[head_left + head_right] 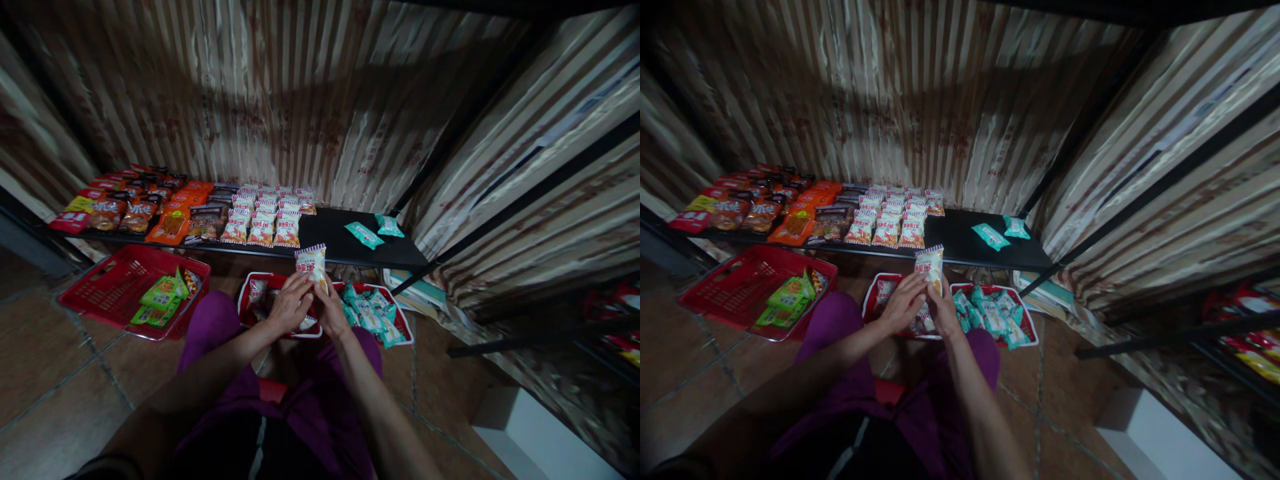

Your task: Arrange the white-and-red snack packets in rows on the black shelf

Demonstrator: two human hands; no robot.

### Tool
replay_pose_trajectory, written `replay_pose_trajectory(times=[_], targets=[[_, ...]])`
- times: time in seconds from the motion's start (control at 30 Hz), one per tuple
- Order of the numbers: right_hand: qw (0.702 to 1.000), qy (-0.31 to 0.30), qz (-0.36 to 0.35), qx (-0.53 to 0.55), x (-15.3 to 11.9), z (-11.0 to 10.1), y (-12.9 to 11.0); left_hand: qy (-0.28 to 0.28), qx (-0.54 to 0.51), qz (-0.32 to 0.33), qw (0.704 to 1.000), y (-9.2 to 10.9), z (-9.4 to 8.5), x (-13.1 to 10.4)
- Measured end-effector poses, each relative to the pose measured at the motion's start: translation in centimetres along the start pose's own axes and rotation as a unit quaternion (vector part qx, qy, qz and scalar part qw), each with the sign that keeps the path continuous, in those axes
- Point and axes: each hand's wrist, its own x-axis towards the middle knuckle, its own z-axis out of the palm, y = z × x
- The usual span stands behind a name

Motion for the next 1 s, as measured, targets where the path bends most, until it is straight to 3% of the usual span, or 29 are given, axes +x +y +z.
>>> replay_pose_trajectory(times=[0.07,0.13,0.27,0.33,0.43,0.53,0.67,0.8,1.0], targets=[[0.999,0.016,0.015,0.032,0.0,-0.2,-0.3,0.013,-0.024,-0.011,1.0,-0.3,0.0,0.3],[0.997,0.033,0.029,0.057,0.0,-0.5,-0.4,0.06,-0.045,-0.048,0.996,-0.8,-0.2,0.9],[0.993,0.045,0.066,0.081,0.1,-1.4,-0.2,0.175,-0.118,-0.217,0.953,-1.9,-0.7,2.7],[0.993,0.035,0.075,0.084,0.1,-1.7,0.1,0.166,-0.198,-0.293,0.921,-2.2,-1.0,3.6],[0.992,0.02,0.081,0.094,0.1,-1.8,0.6,0.096,-0.306,-0.343,0.883,-2.1,-1.3,4.3],[0.99,0.024,0.08,0.112,0.0,-1.6,0.9,0.053,-0.352,-0.356,0.864,-1.7,-1.4,4.4],[0.992,0.007,0.081,0.094,-0.2,-1.5,0.8,0.078,-0.39,-0.325,0.858,-1.6,-0.9,4.2],[0.995,0.015,0.09,0.042,-0.3,-1.5,0.6,0.075,-0.4,-0.276,0.871,-2.2,-0.3,4.1],[0.997,0.025,0.071,0.025,0.4,-1.3,-0.2,0.086,-0.332,-0.234,0.91,-3.1,0.1,4.3]])
